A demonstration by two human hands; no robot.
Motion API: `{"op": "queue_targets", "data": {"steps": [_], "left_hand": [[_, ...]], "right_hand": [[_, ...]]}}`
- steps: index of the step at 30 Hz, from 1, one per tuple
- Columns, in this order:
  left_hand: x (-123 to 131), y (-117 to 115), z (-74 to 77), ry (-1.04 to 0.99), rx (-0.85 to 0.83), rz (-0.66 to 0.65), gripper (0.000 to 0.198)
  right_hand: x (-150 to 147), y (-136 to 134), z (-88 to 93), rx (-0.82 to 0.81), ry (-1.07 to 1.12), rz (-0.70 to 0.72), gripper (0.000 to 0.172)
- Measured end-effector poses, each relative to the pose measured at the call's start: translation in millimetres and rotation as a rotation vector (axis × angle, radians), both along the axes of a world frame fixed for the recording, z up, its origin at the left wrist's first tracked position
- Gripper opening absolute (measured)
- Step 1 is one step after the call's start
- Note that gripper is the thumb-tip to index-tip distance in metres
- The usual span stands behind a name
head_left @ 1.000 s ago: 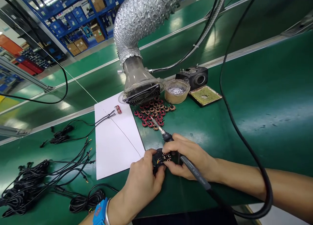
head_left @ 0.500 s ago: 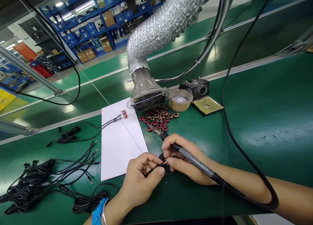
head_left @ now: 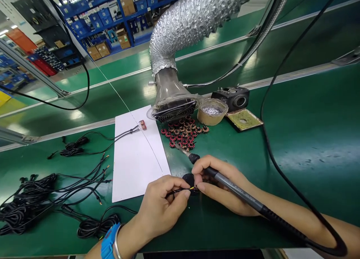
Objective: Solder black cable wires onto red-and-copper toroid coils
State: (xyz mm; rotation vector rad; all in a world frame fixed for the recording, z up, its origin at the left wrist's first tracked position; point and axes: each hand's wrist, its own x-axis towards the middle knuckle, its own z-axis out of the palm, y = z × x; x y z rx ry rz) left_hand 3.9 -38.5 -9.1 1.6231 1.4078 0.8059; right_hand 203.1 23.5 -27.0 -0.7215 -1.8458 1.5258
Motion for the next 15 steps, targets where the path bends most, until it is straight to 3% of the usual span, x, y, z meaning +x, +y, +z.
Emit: {"op": "queue_targets", "data": {"steps": [8, 15], "left_hand": [[1, 2, 0.9, 0.178, 0.185, -0.118, 0.013], [2, 1, -1.2, 0.162, 0.211, -0.042, 0.01]], "right_hand": [[3, 3, 7.9, 0.286, -0.121, 0.104, 0.024], [4, 1, 13.4, 0.126, -0.169, 0.115, 0.035]]}}
